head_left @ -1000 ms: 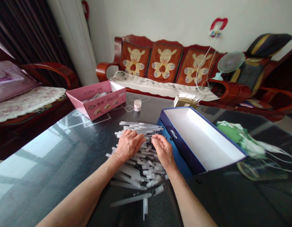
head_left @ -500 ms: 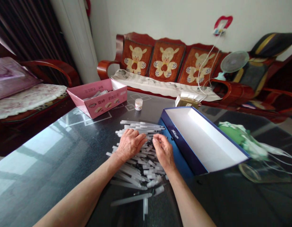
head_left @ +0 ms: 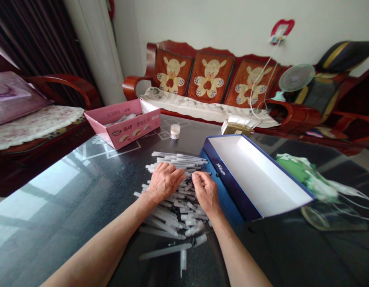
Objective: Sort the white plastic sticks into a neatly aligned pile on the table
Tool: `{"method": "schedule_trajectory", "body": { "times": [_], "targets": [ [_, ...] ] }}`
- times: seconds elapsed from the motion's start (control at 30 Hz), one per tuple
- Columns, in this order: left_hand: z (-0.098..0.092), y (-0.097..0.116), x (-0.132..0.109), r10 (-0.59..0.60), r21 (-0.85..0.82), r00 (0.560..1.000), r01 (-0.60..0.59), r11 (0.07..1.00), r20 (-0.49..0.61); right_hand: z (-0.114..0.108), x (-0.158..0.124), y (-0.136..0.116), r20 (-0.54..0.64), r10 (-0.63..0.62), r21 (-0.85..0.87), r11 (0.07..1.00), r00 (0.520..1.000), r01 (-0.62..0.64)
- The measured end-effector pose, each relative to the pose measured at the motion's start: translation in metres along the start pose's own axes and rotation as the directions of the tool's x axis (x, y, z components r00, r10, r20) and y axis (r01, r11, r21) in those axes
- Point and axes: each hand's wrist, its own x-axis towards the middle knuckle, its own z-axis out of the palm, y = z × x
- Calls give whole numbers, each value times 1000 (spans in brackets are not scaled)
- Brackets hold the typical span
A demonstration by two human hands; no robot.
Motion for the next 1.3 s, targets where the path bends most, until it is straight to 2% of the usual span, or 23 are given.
{"method": "schedule_trajectory", "body": {
  "times": [0.2,0.4,0.63,0.8,1.03,1.23,1.3],
  "targets": [
    [0,0,0,-5,-15,1000,5,1000,8,1,-1,0,21,-42,23,999,999,41],
    [-1,1,1,-4,-10,1000,4,1000,-3,0,-1,-2,-33,2,-8,1000,999,-3],
    [0,0,0,-11,-12,1000,11,1000,1,2,0,0,1,-56,16,998,998,56],
    [1,0,0,-9,-19,1000,9,1000,-4,1,-1,-2,-42,-21,-19,1000,999,20],
    [0,0,0,-4,-15,1000,4,1000,-4,1,0,-2,-5,-49,-6,999,999,49],
    [1,0,0,1,-14,1000,-1,1000,8,1,-1,-1,-63,4,-19,1000,998,-5],
    [1,0,0,6,-13,1000,-6,1000,9,2,0,0,-41,11,-40,999,999,-12]
  ]
}}
